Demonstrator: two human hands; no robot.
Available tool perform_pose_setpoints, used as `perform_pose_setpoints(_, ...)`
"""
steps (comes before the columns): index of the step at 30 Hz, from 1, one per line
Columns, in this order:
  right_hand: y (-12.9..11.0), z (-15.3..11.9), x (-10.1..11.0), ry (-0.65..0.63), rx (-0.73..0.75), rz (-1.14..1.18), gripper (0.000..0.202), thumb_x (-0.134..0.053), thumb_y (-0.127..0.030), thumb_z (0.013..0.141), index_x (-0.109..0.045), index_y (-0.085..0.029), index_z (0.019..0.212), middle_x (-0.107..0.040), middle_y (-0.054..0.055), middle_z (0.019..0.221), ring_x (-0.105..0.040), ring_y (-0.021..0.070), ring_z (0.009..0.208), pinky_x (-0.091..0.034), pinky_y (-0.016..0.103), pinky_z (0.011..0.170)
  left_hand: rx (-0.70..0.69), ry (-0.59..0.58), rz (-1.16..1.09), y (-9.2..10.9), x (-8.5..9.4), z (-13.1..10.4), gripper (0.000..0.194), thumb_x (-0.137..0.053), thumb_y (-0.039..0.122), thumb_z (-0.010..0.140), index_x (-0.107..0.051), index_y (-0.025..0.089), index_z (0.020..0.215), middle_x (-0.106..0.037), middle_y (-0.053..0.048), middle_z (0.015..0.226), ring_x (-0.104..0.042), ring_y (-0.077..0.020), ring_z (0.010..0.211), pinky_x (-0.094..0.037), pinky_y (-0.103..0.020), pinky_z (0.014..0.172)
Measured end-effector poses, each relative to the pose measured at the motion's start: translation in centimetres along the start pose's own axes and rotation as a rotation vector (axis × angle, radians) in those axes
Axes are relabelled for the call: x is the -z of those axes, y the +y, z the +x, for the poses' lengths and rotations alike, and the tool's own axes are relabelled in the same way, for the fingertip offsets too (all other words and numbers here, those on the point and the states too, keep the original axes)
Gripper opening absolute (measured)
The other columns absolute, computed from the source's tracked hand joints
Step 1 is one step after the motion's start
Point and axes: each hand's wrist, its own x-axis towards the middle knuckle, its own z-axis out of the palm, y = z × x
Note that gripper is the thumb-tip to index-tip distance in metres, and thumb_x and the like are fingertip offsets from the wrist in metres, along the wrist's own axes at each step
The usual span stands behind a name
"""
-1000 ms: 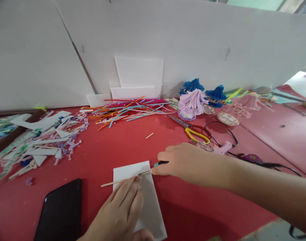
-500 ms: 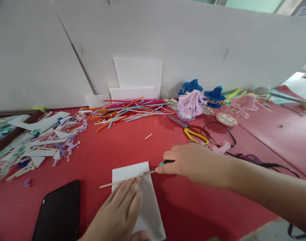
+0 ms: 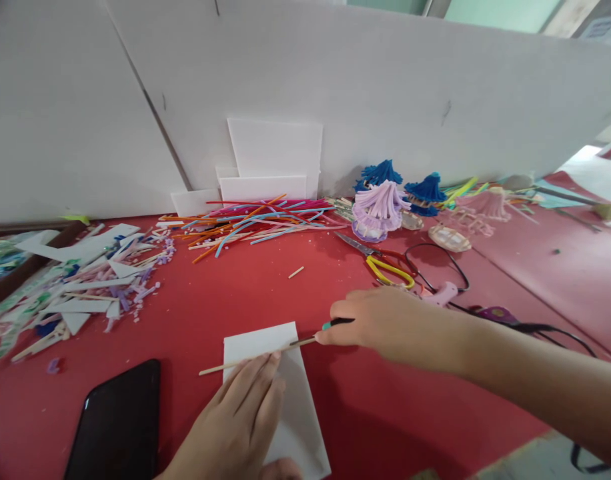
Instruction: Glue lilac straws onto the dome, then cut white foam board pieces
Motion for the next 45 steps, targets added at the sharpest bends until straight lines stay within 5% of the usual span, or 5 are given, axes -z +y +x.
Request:
perform_pose_setpoints(13, 0.9, -0.6, 0.8, 0.015, -0.007, 0.03, 0.06, -0.042, 0.004, 0.078, -0.06, -0.034, 0.121, -0.067, 0.001, 0.105, -0.063, 0.0175, 0.087, -0.042, 0.026, 0.064, 0.02, -0.028, -0.036, 0.2, 0.2, 0.0, 0.072, -0.036, 0.073, 0.083, -0.06, 0.01, 0.107, -0.064, -0.019, 0.115, -0.058, -0.0301, 0.108, -0.047, -0.04, 0.09)
perform_pose_setpoints(18, 1.9, -0.4, 1.8, 0.424, -0.252, 0.225, 0.036, -0.044, -0.022, 0.092, -0.056, -0.027, 0.125, -0.067, 0.006, 0.114, -0.063, 0.0222, 0.1, -0.049, 0.034, 0.082, 0.03, -0.085, -0.067, -0.1, 0.8, 0.3, 0.069, -0.042, 0.073, 0.081, -0.06, 0.012, 0.108, -0.065, -0.017, 0.117, -0.059, -0.0307, 0.107, -0.047, -0.041, 0.089)
perform_pose_setpoints(23, 1.2, 3.3, -1.8, 0.737, -0.519, 0.528, 0.03, -0.053, -0.032, 0.088, -0.058, -0.021, 0.116, -0.068, 0.008, 0.109, -0.066, 0.0226, 0.095, -0.053, 0.035, 0.079, 0.062, -0.098, -0.08, -0.4, 0.9, 0.5, 0.072, -0.041, 0.076, 0.079, -0.061, 0.013, 0.108, -0.065, -0.013, 0.115, -0.059, -0.0288, 0.105, -0.048, -0.039, 0.088)
perform_pose_setpoints(38, 3.6, 5.0, -8.6, 0.738, -0.646, 0.231, 0.042, -0.049, -0.021, 0.084, -0.055, -0.015, 0.125, -0.064, 0.015, 0.114, -0.059, 0.0318, 0.106, -0.048, 0.051, 0.09, 0.049, -0.027, -0.121, -1.1, 0.5, 0.7, 0.056, -0.051, 0.063, 0.083, -0.061, 0.014, 0.107, -0.064, -0.009, 0.11, -0.054, -0.0259, 0.103, -0.048, -0.036, 0.085)
perform_pose_setpoints(45, 4.3, 4.5, -8.8, 0.708, -0.61, 0.173, 0.031, -0.051, -0.022, 0.087, -0.064, -0.018, 0.115, -0.066, 0.012, 0.111, -0.058, 0.0298, 0.103, -0.047, 0.049, 0.09, 0.051, -0.021, -0.139, -0.7, 0.2, 0.6, 0.05, -0.055, 0.054, 0.084, -0.061, 0.012, 0.109, -0.065, -0.009, 0.112, -0.054, -0.0271, 0.103, -0.049, -0.037, 0.087)
